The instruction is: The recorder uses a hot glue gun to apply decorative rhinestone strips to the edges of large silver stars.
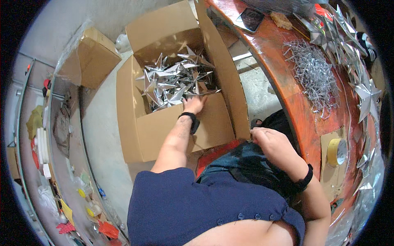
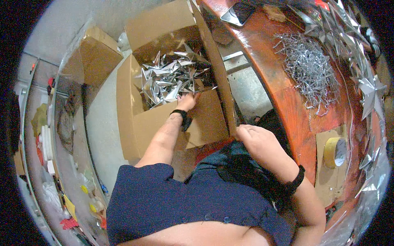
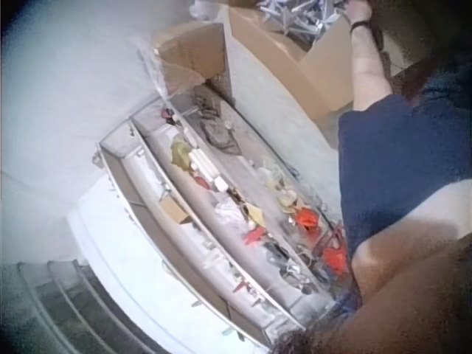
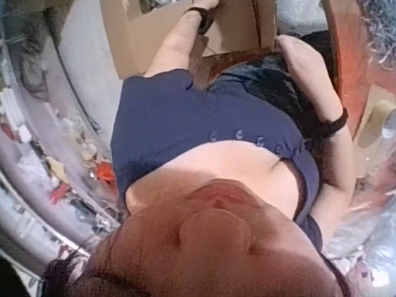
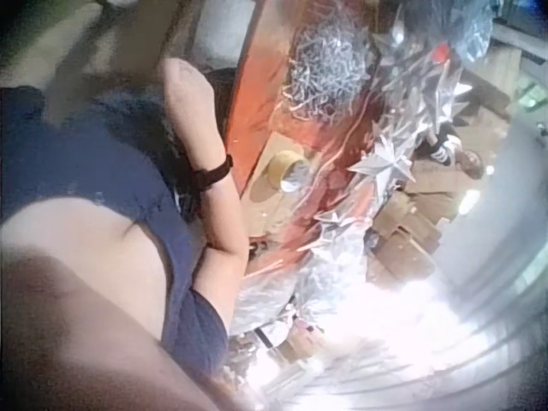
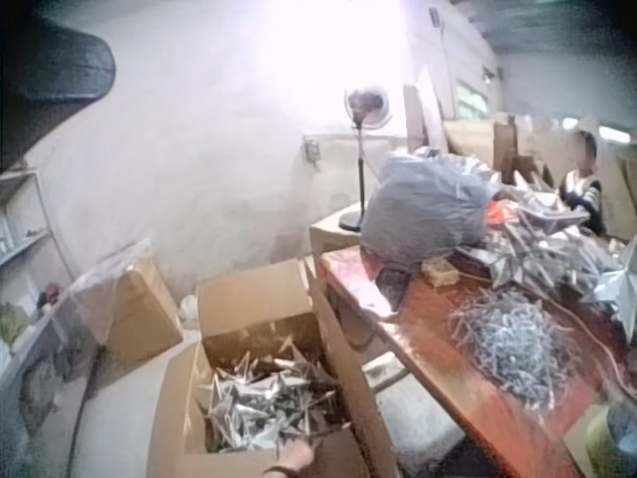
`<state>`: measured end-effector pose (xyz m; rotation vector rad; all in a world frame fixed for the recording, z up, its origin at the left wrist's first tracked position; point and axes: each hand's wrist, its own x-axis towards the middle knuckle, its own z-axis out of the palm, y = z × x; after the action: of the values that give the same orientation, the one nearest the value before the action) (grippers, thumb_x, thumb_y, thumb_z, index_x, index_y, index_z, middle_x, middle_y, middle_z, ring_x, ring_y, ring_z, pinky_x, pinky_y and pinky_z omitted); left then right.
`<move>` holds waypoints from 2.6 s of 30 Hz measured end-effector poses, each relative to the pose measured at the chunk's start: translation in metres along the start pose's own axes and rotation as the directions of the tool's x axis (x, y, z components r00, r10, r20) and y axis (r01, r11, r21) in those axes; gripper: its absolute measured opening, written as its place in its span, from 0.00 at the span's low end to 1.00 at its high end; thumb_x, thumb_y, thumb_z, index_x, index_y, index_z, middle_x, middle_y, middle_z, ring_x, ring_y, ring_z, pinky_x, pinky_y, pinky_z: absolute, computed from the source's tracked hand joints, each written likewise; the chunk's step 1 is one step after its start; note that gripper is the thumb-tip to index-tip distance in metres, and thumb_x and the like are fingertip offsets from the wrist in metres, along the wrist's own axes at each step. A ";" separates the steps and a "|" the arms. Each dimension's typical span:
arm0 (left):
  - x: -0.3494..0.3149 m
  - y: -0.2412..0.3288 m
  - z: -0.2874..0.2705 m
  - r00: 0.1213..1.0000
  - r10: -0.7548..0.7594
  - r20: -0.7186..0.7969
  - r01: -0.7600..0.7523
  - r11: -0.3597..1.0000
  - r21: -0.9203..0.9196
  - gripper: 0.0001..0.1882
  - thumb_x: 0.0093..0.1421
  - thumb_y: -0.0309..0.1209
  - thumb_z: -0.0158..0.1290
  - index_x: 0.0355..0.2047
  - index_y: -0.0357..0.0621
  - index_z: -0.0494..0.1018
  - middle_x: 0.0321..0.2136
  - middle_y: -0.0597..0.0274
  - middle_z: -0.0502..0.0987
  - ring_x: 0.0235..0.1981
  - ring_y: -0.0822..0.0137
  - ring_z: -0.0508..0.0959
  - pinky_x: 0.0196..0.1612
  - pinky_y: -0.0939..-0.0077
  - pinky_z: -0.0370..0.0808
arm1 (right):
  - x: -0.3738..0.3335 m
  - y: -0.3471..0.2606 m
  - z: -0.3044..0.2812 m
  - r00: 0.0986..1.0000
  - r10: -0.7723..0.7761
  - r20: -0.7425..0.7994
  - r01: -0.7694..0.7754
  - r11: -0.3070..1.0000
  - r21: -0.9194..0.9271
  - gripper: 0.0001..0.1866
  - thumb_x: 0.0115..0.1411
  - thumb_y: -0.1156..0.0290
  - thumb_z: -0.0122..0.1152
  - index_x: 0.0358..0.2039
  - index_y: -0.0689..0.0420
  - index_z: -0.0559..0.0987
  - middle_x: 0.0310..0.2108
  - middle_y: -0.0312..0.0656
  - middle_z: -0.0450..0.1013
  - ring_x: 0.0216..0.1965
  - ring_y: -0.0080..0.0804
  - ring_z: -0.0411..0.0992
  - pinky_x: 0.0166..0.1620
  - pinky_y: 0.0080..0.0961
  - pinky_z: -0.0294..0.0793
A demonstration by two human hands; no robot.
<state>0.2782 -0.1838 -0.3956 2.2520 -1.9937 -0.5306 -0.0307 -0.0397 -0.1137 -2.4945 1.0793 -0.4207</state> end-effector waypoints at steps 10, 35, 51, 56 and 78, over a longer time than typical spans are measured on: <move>-0.186 0.061 -0.218 0.329 0.558 0.762 -0.616 0.738 -0.275 0.21 0.65 0.49 0.45 0.49 0.49 0.72 0.36 0.42 0.78 0.37 0.43 0.78 0.41 0.51 0.75 | -0.003 -0.015 -0.022 1.000 0.010 -0.029 -0.017 0.965 -0.261 0.03 0.53 0.73 0.55 0.29 0.53 0.70 0.19 0.36 0.70 0.28 0.32 0.75 0.29 0.29 0.74; -0.117 0.020 0.018 0.688 0.422 0.590 0.504 0.307 -0.807 0.23 0.67 0.44 0.44 0.40 0.32 0.76 0.28 0.53 0.80 0.25 0.64 0.80 0.32 0.72 0.78 | 0.013 0.012 0.010 0.935 0.015 0.353 0.198 0.804 -0.560 0.15 0.51 0.63 0.59 0.37 0.57 0.83 0.47 0.38 0.76 0.63 0.33 0.61 0.71 0.46 0.41; -0.073 -0.166 0.044 0.869 -0.492 -0.061 0.244 0.532 -0.811 0.18 0.59 0.38 0.61 0.40 0.41 0.68 0.22 0.65 0.74 0.21 0.73 0.75 0.26 0.77 0.73 | 0.016 0.004 0.013 0.935 0.139 0.325 0.041 0.870 -0.492 0.15 0.49 0.58 0.66 0.34 0.54 0.82 0.46 0.35 0.73 0.58 0.32 0.62 0.61 0.43 0.53; -0.107 -0.199 0.017 0.929 -0.320 0.185 0.323 0.456 -0.829 0.16 0.58 0.29 0.61 0.43 0.43 0.68 0.25 0.68 0.74 0.22 0.74 0.74 0.25 0.79 0.73 | 0.015 0.007 0.015 0.938 0.137 0.319 0.023 0.893 -0.449 0.13 0.49 0.58 0.66 0.29 0.53 0.83 0.45 0.35 0.73 0.58 0.32 0.62 0.59 0.43 0.54; -0.147 -0.116 0.005 0.951 0.074 0.302 0.044 0.929 -0.368 0.23 0.66 0.46 0.45 0.45 0.37 0.73 0.44 0.44 0.76 0.47 0.47 0.75 0.50 0.61 0.70 | -0.005 -0.013 -0.096 0.989 0.085 -0.118 -0.128 0.895 -0.427 0.12 0.49 0.66 0.68 0.34 0.53 0.79 0.41 0.40 0.76 0.45 0.40 0.75 0.45 0.36 0.75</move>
<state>0.3736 -0.0223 -0.4047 2.0148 -1.8303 -1.2157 -0.0660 -0.0499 -0.0234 -2.7986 1.4806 -0.2942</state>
